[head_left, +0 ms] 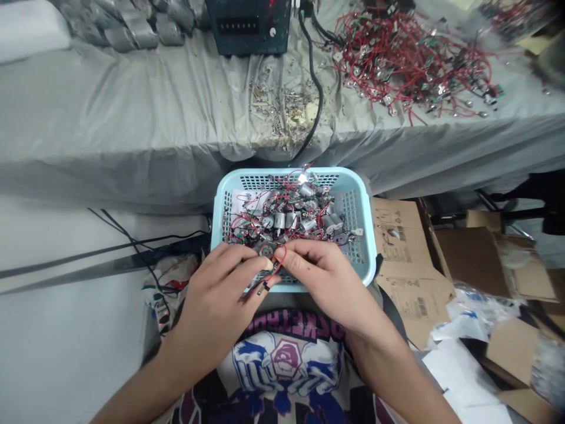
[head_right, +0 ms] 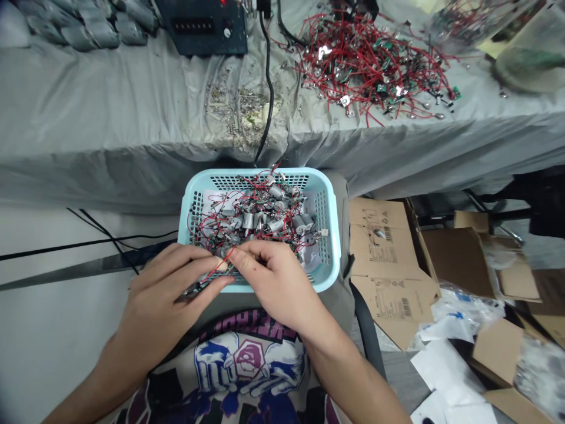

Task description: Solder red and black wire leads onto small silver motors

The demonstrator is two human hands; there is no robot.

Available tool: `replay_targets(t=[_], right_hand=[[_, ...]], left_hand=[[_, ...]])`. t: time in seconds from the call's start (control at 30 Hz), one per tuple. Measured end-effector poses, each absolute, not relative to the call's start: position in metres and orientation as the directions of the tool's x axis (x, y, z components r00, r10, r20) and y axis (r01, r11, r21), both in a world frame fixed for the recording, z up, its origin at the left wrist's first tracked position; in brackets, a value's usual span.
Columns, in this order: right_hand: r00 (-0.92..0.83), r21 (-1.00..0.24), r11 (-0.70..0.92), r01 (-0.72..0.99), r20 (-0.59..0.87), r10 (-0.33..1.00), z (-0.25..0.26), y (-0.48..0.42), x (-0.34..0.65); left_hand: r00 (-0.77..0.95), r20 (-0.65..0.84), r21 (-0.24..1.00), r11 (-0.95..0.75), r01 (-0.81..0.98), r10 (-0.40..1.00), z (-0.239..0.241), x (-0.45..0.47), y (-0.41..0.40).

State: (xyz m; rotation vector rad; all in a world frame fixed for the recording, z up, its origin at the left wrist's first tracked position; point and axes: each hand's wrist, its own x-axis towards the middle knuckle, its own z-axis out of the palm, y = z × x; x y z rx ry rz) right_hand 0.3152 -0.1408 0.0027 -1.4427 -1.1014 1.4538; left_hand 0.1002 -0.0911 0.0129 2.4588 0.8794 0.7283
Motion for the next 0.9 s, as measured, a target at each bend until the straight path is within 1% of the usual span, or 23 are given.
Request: replay_targets(t=[0.1,0.17,0.33,0.43,0.53,0.6,0.7,0.83,0.9], right_hand=[[-0.057,-0.952,-0.303,0.039,-0.305,0.951,0.005,-0.141,0.320],[-0.037,-0.955,-0.293,0.052,-0.295,0.955,0.007,-0.141,0.325],[-0.027,-0.959,-0.268,0.096,-0.271,0.962,0.011,-0.141,0.327],[0.009,-0.967,-0.199,0.162,-0.200,0.980,0.011,-0.141,0.324],[0.047,-0.953,-0.165,0.256,-0.158,0.986,0.010,-0.144,0.324],[0.033,-0.942,-0.137,0.305,-0.133,0.991,0.012,-0.148,0.325],[0.008,-0.930,-0.045,0.364,-0.045,0.999,0.016,-0.152,0.327],[0.053,-0.905,0.034,0.424,0.063,0.997,0.021,-0.154,0.330],[0.075,-0.896,0.060,0.439,0.103,0.992,0.023,-0.153,0.329]], left_hand=[[0.662,0.337,0.520,-0.718,0.462,0.670,0.013,0.101,-0.093],[0.656,0.341,0.511,-0.718,0.472,0.674,0.015,0.100,-0.093],[0.624,0.339,0.540,-0.689,0.484,0.704,0.023,0.095,-0.093],[0.618,0.302,0.566,-0.658,0.497,0.726,0.028,0.091,-0.093],[0.613,0.254,0.565,-0.629,0.534,0.749,0.036,0.084,-0.094],[0.625,0.209,0.564,-0.615,0.551,0.752,0.042,0.080,-0.095],[0.666,0.138,0.577,-0.606,0.548,0.733,0.052,0.071,-0.096],[0.686,0.124,0.591,-0.609,0.530,0.717,0.063,0.058,-0.088],[0.695,0.131,0.574,-0.626,0.528,0.707,0.068,0.050,-0.082]])
